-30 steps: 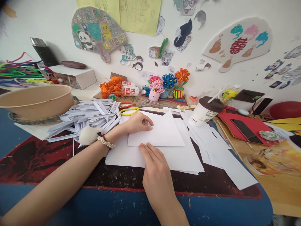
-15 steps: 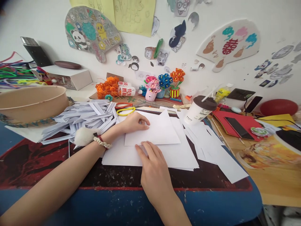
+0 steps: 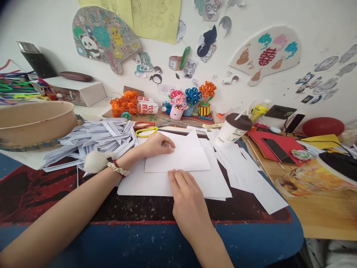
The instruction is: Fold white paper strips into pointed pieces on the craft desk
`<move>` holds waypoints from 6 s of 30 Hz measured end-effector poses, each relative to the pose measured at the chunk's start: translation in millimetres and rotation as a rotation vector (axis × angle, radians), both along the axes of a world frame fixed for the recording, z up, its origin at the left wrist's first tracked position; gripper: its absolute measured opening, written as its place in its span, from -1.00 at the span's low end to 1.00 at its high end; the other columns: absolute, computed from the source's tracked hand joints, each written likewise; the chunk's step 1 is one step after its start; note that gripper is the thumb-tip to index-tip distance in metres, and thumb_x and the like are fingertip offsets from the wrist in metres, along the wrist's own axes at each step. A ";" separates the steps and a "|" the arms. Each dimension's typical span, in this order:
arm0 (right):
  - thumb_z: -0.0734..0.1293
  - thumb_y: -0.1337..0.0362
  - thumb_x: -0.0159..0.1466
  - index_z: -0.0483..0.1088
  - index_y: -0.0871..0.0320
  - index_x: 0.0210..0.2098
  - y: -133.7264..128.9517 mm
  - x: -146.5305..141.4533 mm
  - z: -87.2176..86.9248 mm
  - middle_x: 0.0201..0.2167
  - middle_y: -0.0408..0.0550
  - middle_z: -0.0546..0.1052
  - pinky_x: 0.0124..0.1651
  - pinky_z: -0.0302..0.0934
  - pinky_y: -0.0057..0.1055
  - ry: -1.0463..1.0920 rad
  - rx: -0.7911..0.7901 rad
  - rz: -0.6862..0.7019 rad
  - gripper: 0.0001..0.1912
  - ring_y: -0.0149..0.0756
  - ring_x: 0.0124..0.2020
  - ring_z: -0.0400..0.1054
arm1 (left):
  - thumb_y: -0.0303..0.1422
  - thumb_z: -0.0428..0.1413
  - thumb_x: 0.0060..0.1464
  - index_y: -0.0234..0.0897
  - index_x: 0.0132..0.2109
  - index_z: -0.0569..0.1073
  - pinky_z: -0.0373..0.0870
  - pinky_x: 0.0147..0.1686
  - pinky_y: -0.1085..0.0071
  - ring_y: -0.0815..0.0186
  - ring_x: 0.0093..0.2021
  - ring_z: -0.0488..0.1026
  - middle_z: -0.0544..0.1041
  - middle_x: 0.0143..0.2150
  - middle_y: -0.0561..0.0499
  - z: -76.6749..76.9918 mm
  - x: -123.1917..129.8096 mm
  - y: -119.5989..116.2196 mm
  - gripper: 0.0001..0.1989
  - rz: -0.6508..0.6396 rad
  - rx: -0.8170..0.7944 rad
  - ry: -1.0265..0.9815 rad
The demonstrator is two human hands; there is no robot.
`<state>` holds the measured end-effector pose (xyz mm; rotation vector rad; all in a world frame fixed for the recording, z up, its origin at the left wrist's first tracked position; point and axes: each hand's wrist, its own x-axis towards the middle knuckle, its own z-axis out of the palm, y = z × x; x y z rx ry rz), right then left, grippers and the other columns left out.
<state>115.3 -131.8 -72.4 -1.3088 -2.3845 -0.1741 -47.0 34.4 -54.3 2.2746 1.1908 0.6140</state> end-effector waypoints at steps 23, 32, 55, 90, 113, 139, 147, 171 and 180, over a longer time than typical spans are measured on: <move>0.04 0.65 0.17 0.28 0.29 0.18 2.9 2.7 5.6 0.08 0.15 0.38 0.14 0.24 0.02 -0.058 -0.029 0.047 -0.38 -0.07 0.08 0.20 | -0.30 0.18 -0.10 -0.22 -0.23 0.64 0.23 -0.44 0.49 0.35 -0.43 0.41 0.57 -0.44 0.06 3.3 0.9 -0.9 -0.75 0.005 0.005 0.015; 0.06 0.64 0.14 0.27 0.24 0.22 4.5 -0.3 7.9 0.12 0.12 0.36 0.10 0.26 -0.01 -0.068 -0.068 0.030 -0.33 -0.06 0.06 0.21 | -0.26 0.20 -0.10 -0.21 -0.25 0.62 0.27 -0.38 0.48 0.32 -0.35 0.45 0.58 -0.38 0.05 5.4 -0.2 -2.1 -0.77 -0.015 0.028 0.014; 0.00 0.69 0.19 0.27 0.45 0.19 -1.7 -1.0 -1.2 0.11 0.22 0.44 0.23 0.28 -0.04 -0.009 0.104 0.126 -0.39 -0.11 0.21 0.26 | -0.27 0.21 -0.13 -0.27 -0.32 0.59 0.27 -0.39 0.47 0.30 -0.33 0.47 0.60 -0.37 0.03 5.3 -0.8 -0.6 -0.80 -0.026 0.010 0.039; 0.03 0.63 0.20 0.34 0.24 0.13 9.7 12.4 -0.3 -0.02 0.06 0.50 0.11 0.36 -0.18 0.284 -0.121 0.042 -0.41 -0.19 0.08 0.34 | -0.27 0.22 -0.12 -0.25 -0.31 0.59 0.28 -0.36 0.45 0.28 -0.31 0.48 0.60 -0.36 0.04 3.0 -1.2 1.7 -0.81 -0.018 0.008 0.044; 0.04 0.53 0.22 0.47 0.20 -0.05 27.4 73.5 -7.3 -0.04 0.01 0.55 0.05 0.37 -0.25 0.227 0.012 -0.219 -0.51 -0.21 0.00 0.44 | -0.25 0.22 -0.11 -0.22 -0.31 0.58 0.26 -0.35 0.43 0.29 -0.33 0.48 0.59 -0.36 0.06 1.5 -0.7 1.2 -0.81 -0.003 0.017 0.061; 0.03 0.68 0.18 0.41 0.33 0.06 6.7 -26.4 -0.1 -0.02 0.14 0.49 0.20 0.29 -0.05 0.206 -0.004 0.110 -0.44 -0.10 0.10 0.30 | -0.25 0.21 -0.08 -0.22 -0.30 0.56 0.26 -0.33 0.43 0.29 -0.30 0.48 0.59 -0.38 0.08 -3.2 -1.3 2.0 -0.81 -0.009 0.026 0.051; 0.00 0.70 0.14 0.38 0.27 0.12 5.2 -26.6 1.7 -0.05 0.15 0.47 0.09 0.38 -0.07 0.132 -0.017 0.124 -0.34 -0.10 0.05 0.34 | -0.23 0.22 -0.07 -0.22 -0.29 0.56 0.24 -0.33 0.42 0.27 -0.29 0.47 0.59 -0.35 0.06 -3.2 -1.0 2.4 -0.80 -0.018 0.043 0.062; 0.01 0.71 0.12 0.33 0.34 0.16 4.8 -23.8 -3.3 0.01 0.21 0.42 0.08 0.39 -0.08 0.174 -0.081 0.130 -0.33 -0.10 0.07 0.29 | -0.28 0.15 0.00 -0.29 -0.38 0.61 0.20 -0.41 0.47 0.39 -0.45 0.35 0.57 -0.46 0.05 1.4 -7.9 4.8 -0.81 -0.159 0.023 0.005; 0.00 0.71 0.11 0.31 0.29 0.19 4.6 -25.5 1.5 0.00 0.18 0.40 0.00 0.40 -0.12 0.074 -0.092 0.122 -0.29 -0.09 0.01 0.28 | -0.28 0.15 0.00 -0.27 -0.37 0.62 0.21 -0.40 0.47 0.37 -0.44 0.37 0.58 -0.45 0.04 3.7 -6.6 4.8 -0.81 -0.151 0.004 0.020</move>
